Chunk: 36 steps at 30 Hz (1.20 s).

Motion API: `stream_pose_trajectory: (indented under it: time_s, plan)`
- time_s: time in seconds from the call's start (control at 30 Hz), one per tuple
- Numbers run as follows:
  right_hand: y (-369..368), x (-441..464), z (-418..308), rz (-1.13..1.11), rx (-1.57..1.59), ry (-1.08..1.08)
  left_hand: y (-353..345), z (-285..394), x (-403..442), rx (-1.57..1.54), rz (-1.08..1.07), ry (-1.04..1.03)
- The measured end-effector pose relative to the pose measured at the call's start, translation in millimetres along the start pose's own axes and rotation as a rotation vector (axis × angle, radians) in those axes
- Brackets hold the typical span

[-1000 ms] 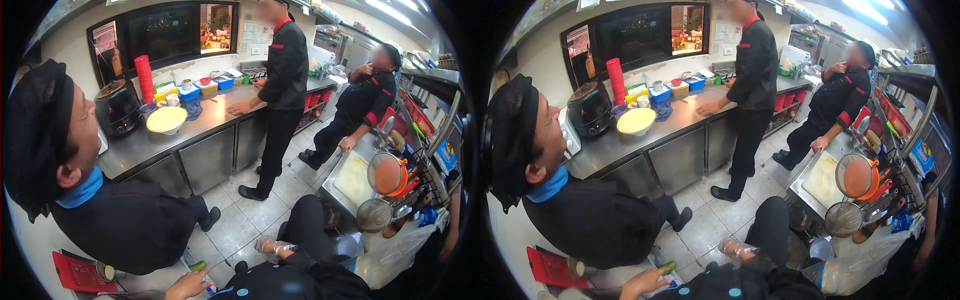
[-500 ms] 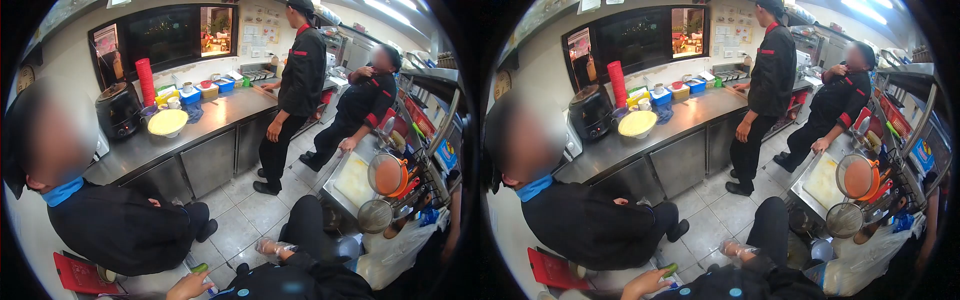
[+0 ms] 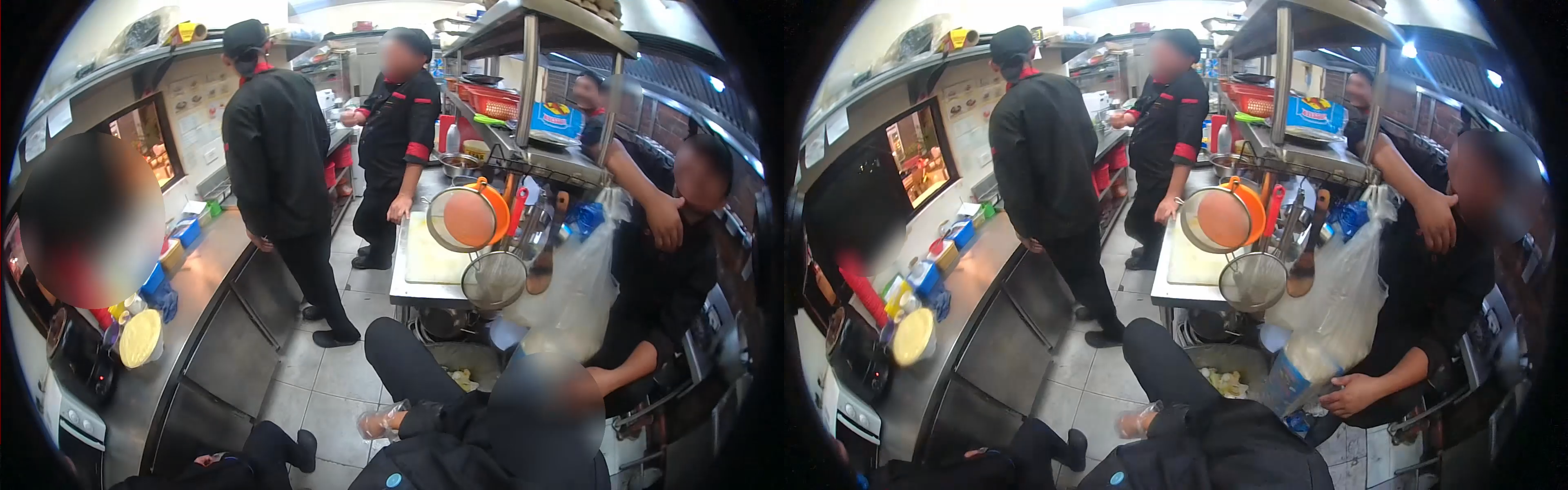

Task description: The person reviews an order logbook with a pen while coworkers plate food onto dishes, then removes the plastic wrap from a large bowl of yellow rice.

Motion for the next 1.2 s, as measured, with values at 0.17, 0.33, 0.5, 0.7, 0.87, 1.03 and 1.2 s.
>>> stream_pose_trajectory:
  time_s: [0.17, 0.33, 0.5, 0.7, 0.87, 1.03, 1.2]
  plan:
    - [23.8, -17.5, -21.2, 0.004, 0.1, -0.029, 96.1, -130.2, 104.3, -0.183, 0.11, 0.047]
    - [43.1, -30.6, -29.6, 0.025, 0.16, -0.056, 147.8, -177.1, 137.4, -0.327, 0.134, 0.071]
    - [46.8, -34.3, -32.0, 0.032, 0.194, -0.053, 162.2, -176.8, 130.0, -0.457, 0.096, 0.02]
    - [47.1, -41.2, -28.2, 0.017, 0.168, -0.028, -27.9, 19.4, -33.3, 0.059, -0.021, -0.12]
    - [25.0, -31.0, -12.9, 0.037, 0.053, -0.039, -81.7, 110.7, -100.4, -0.415, -0.055, -0.051]
    - [-77.6, 26.7, 43.1, -0.024, 0.672, 0.584, -47.7, 142.9, -122.3, -0.083, -0.002, -0.131]
    - [-0.7, -17.2, -1.2, 0.101, 0.332, 0.163, -49.4, 141.8, -116.5, -0.034, -0.032, -0.14]
Point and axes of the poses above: each hand's wrist, its own x-axis towards the middle knuckle, its own y-axis out of the back of the hand, z = x × y, the point moved 6 cm from there along x, towards the middle knuckle, and after that the axes turned 2 degrees about -z, right-handed, at the moved point
